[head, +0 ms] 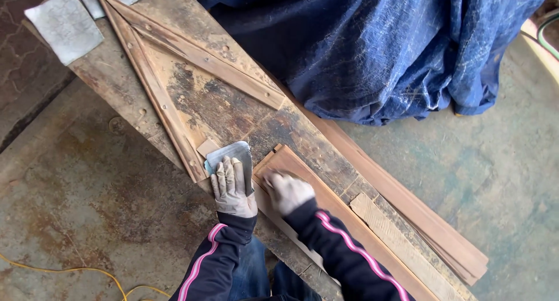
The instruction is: Sand wood planks using sandpaper and an electric orbital sander on a workbench.
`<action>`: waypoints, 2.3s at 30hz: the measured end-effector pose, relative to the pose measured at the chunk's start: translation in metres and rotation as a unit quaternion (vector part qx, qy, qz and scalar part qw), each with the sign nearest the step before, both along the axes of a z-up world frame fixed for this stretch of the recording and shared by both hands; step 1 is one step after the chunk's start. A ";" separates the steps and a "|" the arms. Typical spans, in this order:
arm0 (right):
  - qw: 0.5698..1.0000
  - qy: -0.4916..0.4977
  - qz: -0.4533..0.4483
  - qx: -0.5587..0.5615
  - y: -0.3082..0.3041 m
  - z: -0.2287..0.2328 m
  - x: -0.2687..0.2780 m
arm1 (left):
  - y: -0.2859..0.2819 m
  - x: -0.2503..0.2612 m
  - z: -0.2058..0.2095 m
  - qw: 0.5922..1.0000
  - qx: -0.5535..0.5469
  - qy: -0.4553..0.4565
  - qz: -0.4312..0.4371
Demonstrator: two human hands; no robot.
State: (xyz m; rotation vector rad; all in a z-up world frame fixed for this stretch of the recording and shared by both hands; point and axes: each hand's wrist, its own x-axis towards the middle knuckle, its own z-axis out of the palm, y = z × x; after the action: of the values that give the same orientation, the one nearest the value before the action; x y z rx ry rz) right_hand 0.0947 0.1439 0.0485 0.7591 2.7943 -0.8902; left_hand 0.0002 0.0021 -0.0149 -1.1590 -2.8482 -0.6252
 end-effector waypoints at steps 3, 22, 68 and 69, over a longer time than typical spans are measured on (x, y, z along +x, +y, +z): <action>0.996 -0.078 -0.009 -0.049 0.004 0.033 -0.092 | -0.007 0.001 -0.015 0.999 0.002 0.027 0.024; 0.998 -0.068 -0.001 0.000 -0.023 0.025 -0.057 | -0.081 0.057 -0.072 0.187 0.755 -0.615 0.132; 0.968 0.038 -0.219 0.115 0.006 0.007 0.069 | 0.022 0.038 0.066 0.813 0.353 -0.443 0.134; 0.974 0.034 -0.211 0.076 0.017 0.011 0.045 | 0.027 0.040 0.066 0.977 0.143 -0.145 -0.067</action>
State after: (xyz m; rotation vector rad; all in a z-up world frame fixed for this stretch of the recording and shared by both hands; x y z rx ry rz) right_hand 0.1395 0.1606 0.0593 1.4105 2.8314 -0.7711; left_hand 0.0398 0.0295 0.0515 -1.3098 -2.7818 -1.2619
